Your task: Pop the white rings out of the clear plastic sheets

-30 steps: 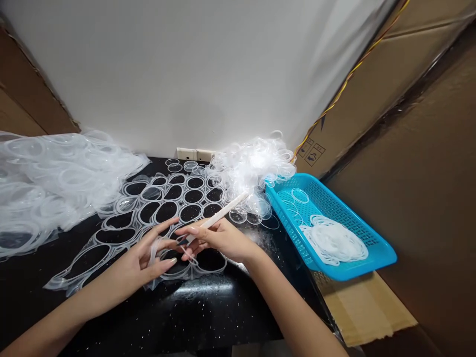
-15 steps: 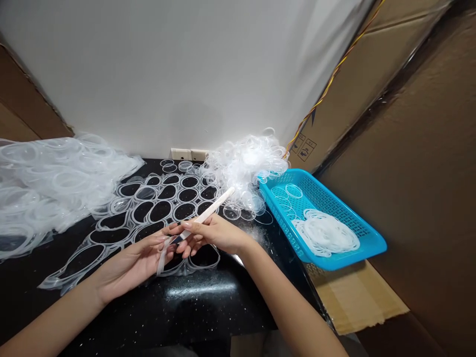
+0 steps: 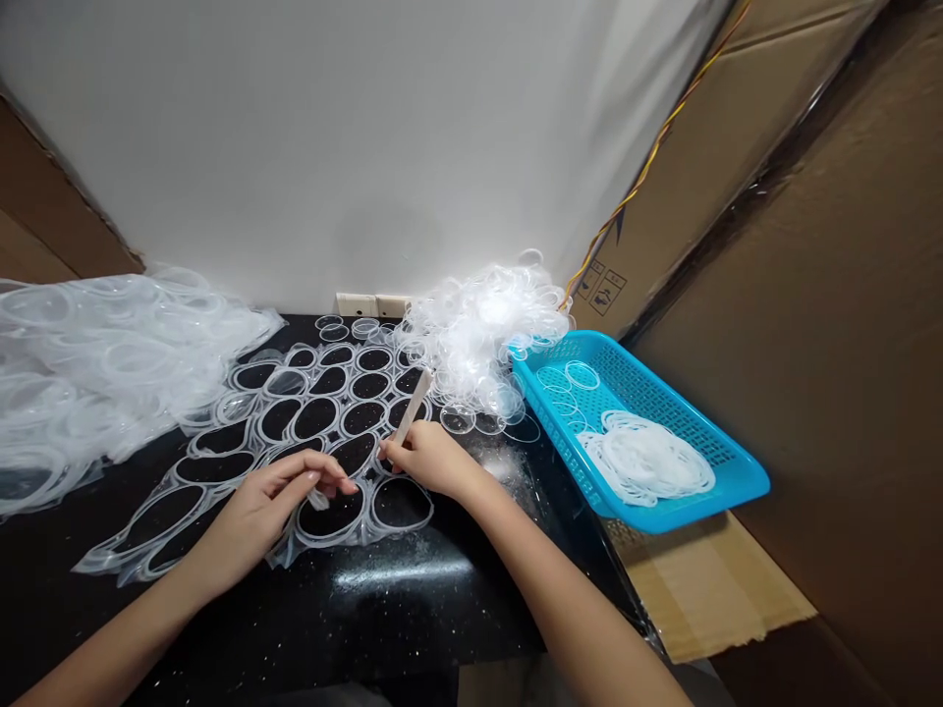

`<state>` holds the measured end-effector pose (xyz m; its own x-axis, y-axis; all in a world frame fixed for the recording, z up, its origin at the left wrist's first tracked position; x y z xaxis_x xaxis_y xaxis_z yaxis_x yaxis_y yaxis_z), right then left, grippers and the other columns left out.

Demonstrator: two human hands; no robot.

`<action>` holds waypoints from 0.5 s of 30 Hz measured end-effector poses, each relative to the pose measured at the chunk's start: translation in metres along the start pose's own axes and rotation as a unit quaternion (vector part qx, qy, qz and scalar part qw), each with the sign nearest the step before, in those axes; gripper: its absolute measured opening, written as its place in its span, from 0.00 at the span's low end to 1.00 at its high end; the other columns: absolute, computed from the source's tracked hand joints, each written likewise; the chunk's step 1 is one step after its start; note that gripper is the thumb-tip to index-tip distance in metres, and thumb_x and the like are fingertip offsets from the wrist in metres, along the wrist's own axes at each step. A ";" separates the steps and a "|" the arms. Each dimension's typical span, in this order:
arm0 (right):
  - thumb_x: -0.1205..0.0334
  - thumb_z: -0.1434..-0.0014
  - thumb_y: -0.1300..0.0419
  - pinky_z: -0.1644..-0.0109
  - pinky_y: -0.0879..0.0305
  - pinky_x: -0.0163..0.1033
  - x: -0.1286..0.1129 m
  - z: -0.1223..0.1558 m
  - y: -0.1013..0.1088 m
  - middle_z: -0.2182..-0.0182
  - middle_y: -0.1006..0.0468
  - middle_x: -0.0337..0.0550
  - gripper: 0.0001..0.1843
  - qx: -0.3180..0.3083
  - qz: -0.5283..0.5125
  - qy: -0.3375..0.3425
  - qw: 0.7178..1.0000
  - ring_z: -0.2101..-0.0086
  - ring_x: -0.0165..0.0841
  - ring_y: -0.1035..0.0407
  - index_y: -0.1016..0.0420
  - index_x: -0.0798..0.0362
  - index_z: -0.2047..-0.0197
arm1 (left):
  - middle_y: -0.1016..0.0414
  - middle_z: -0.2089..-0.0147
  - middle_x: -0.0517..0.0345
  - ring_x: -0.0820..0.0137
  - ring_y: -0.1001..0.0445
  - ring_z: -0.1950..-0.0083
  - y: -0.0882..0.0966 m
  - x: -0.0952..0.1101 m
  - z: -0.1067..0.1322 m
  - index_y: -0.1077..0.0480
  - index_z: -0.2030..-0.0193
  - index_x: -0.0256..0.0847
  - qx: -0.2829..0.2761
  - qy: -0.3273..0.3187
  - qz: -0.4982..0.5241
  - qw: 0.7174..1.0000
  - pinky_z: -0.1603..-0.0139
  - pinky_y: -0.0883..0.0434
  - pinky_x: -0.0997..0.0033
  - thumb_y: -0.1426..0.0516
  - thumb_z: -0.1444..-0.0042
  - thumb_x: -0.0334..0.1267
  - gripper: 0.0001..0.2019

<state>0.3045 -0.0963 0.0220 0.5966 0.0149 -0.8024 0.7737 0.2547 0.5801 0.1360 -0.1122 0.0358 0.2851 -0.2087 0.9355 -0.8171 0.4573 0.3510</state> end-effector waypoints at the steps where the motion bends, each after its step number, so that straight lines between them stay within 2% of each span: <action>1: 0.62 0.43 0.47 0.71 0.40 0.31 0.000 0.000 -0.001 0.78 0.26 0.42 0.12 0.001 0.004 0.001 1.000 0.75 0.29 0.32 0.24 0.59 0.68 | 0.25 0.66 0.56 0.68 0.29 0.63 -0.001 0.000 -0.001 0.31 0.64 0.40 -0.002 0.002 0.049 0.999 0.58 0.34 0.65 0.54 0.42 0.39 0.12; 3: 0.63 0.44 0.47 0.72 0.41 0.30 0.001 -0.001 -0.001 0.78 0.27 0.42 0.12 0.003 0.007 0.006 1.000 0.76 0.28 0.32 0.25 0.60 0.69 | 0.26 0.72 0.57 0.69 0.28 0.68 -0.003 0.000 -0.002 0.31 0.59 0.38 -0.009 0.003 0.104 0.995 0.61 0.32 0.67 0.54 0.42 0.39 0.12; 4: 0.63 0.43 0.47 0.72 0.41 0.30 0.001 -0.001 -0.002 0.78 0.27 0.41 0.12 0.004 0.011 0.011 1.000 0.76 0.28 0.32 0.25 0.59 0.69 | 0.27 0.73 0.58 0.70 0.29 0.71 -0.004 0.000 -0.002 0.33 0.54 0.38 -0.014 0.006 0.094 0.995 0.64 0.32 0.67 0.54 0.42 0.39 0.14; 5: 0.63 0.43 0.48 0.73 0.42 0.30 0.000 -0.001 -0.002 0.78 0.27 0.41 0.12 0.004 0.018 0.019 1.000 0.76 0.28 0.33 0.25 0.59 0.69 | 0.26 0.73 0.57 0.71 0.29 0.72 -0.006 0.000 -0.001 0.35 0.50 0.38 -0.019 0.005 0.056 0.998 0.66 0.31 0.68 0.54 0.41 0.39 0.16; 7: 0.63 0.43 0.48 0.73 0.43 0.30 -0.002 0.000 -0.002 0.78 0.27 0.41 0.13 0.007 0.041 0.039 0.998 0.76 0.28 0.33 0.25 0.58 0.71 | 0.25 0.62 0.53 0.69 0.27 0.69 -0.011 0.000 -0.001 0.38 0.45 0.40 -0.024 -0.027 -0.091 0.995 0.66 0.30 0.67 0.56 0.41 0.39 0.19; 8: 0.63 0.43 0.49 0.73 0.44 0.31 -0.003 0.001 -0.002 0.79 0.27 0.41 0.13 0.008 0.056 0.048 0.997 0.76 0.28 0.34 0.26 0.58 0.73 | 0.27 0.53 0.50 0.68 0.27 0.64 -0.015 0.000 0.000 0.38 0.44 0.41 -0.024 -0.053 -0.184 0.981 0.63 0.30 0.65 0.57 0.41 0.38 0.19; 10: 0.64 0.43 0.49 0.73 0.45 0.31 -0.005 0.002 -0.003 0.79 0.27 0.41 0.14 0.011 0.078 0.058 0.995 0.76 0.27 0.34 0.28 0.58 0.75 | 0.34 0.43 0.49 0.64 0.28 0.53 -0.024 -0.002 0.001 0.38 0.44 0.39 -0.029 -0.103 -0.350 0.931 0.56 0.30 0.62 0.58 0.41 0.35 0.20; 12: 0.64 0.43 0.49 0.74 0.46 0.31 -0.007 0.003 -0.003 0.79 0.27 0.41 0.14 0.015 0.089 0.055 0.994 0.76 0.27 0.35 0.28 0.58 0.76 | 0.35 0.42 0.47 0.62 0.30 0.51 -0.033 -0.007 0.003 0.38 0.44 0.36 -0.038 -0.128 -0.460 0.878 0.56 0.29 0.61 0.58 0.41 0.34 0.20; 15: 0.65 0.43 0.49 0.74 0.46 0.31 -0.008 0.004 -0.003 0.79 0.27 0.42 0.14 0.017 0.083 0.047 0.995 0.76 0.27 0.35 0.28 0.58 0.76 | 0.33 0.45 0.47 0.62 0.28 0.53 -0.041 -0.011 0.004 0.38 0.44 0.33 -0.041 -0.158 -0.551 0.819 0.60 0.28 0.64 0.56 0.41 0.34 0.19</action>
<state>0.2980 -0.1013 0.0271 0.6958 0.1453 -0.7033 0.6735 0.2079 0.7093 0.1645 -0.1322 0.0104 0.6726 -0.7400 -0.0028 -0.1115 -0.1052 0.9882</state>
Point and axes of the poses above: each hand's wrist, its own z-axis away from the middle knuckle, its own y-axis out of the back of the hand, x = y × z, the point moved 4 cm from there along -z, towards the middle knuckle
